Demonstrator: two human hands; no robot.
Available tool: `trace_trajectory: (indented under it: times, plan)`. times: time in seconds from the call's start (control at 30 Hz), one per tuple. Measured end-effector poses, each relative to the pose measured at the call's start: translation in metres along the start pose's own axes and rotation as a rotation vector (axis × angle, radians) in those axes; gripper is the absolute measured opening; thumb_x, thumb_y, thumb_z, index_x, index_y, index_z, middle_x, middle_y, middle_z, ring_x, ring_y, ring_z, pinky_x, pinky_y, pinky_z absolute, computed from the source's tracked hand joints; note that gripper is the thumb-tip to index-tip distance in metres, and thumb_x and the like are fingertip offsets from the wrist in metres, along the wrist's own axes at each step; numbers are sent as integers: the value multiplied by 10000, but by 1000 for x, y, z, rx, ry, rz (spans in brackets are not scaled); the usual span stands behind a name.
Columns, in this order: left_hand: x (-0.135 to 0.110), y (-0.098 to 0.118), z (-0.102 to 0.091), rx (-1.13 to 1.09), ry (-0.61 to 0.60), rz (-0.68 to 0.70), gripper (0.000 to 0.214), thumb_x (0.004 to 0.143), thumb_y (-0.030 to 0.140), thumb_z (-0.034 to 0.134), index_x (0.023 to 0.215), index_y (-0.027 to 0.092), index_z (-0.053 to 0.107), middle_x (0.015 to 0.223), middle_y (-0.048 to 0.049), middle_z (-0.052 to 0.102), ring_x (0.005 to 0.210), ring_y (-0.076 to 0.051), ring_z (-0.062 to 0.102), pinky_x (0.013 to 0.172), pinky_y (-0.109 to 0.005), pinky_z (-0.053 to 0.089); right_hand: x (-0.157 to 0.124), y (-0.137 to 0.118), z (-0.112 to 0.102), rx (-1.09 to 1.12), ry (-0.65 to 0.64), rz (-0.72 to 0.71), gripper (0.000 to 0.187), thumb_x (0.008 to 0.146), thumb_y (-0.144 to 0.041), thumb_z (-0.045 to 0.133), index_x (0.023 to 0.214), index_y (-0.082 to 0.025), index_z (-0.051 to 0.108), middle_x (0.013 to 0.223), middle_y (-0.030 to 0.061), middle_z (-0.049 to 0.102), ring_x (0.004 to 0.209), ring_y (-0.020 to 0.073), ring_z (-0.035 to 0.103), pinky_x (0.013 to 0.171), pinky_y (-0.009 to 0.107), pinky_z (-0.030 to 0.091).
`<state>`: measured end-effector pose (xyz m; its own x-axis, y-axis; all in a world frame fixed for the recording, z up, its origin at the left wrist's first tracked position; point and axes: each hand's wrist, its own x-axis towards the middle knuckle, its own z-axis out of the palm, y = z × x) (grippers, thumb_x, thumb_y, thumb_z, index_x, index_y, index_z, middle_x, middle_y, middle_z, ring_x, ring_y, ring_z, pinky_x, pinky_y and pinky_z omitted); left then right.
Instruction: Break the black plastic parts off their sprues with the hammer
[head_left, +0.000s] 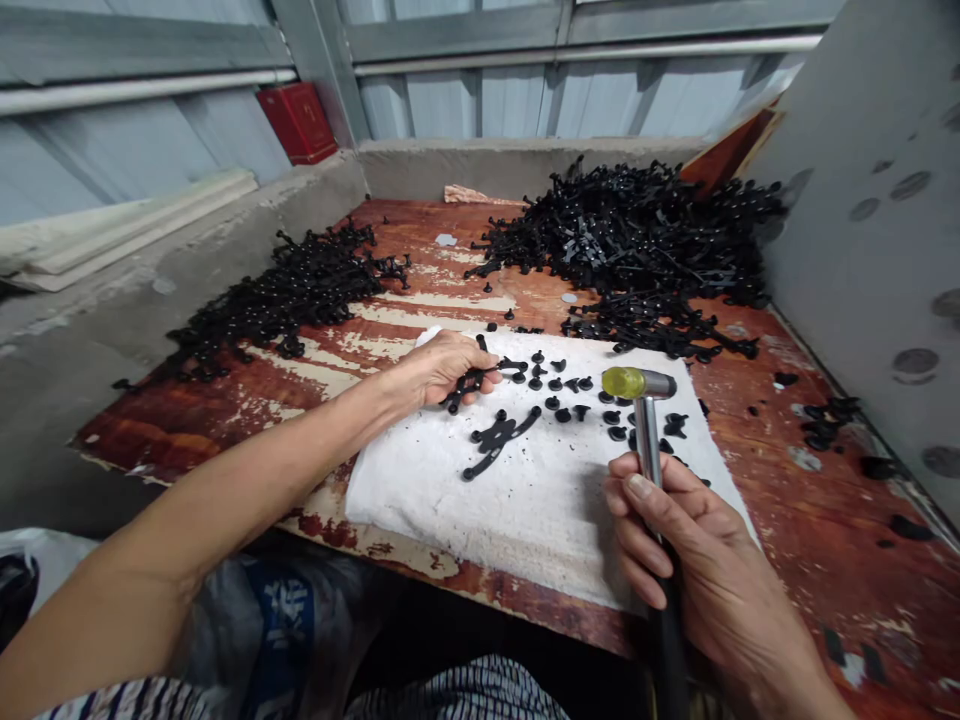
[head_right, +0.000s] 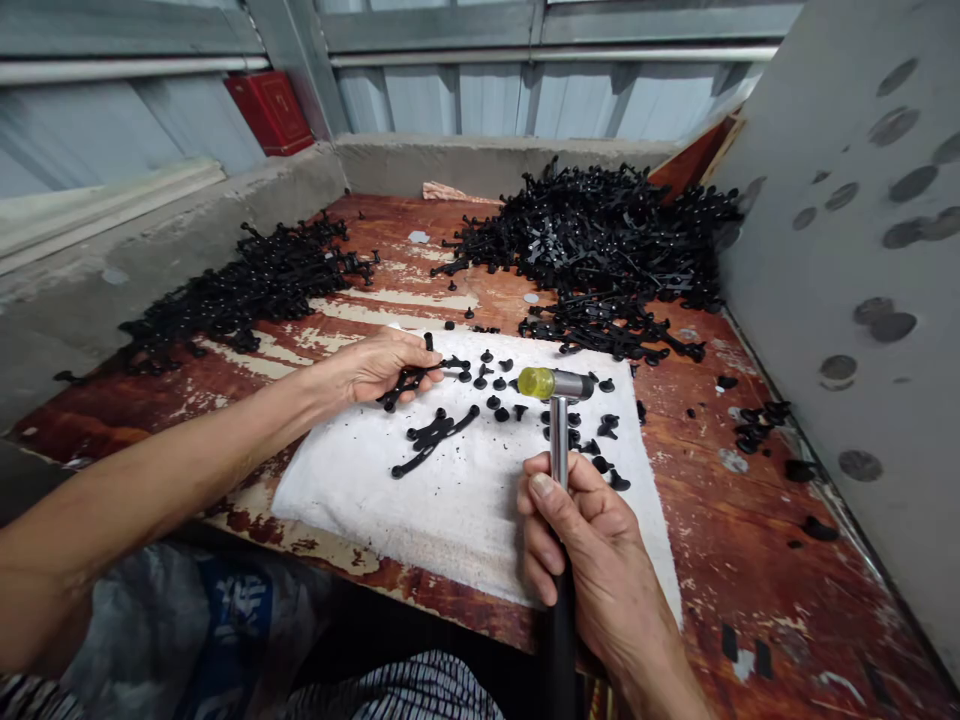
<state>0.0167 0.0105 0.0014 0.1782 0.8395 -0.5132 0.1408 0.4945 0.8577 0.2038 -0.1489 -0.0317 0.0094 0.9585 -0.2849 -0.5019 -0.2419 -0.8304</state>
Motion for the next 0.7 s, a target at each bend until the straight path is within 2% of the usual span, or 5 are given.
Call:
trace_trajectory:
  times: [0.43,0.7]
  plan:
    - [3,0,-3,52,-22,-3,273,827,28,533,580,138,497,508,-25,602,365,-77,508,284,-169,318,1,0,0,-28,10,3,203,702,-345,786,818,-226,671,631,-52,544,346,2,334,267,108,340]
    - [-1,3,-5,-18,-29,-14,285,810,1,544,571,147,488,525,-39,608,367,-82,510,285,-172,304,0,-1,1,-34,9,4,189,709,-337,781,819,-228,673,639,-48,540,353,4,330,273,113,334]
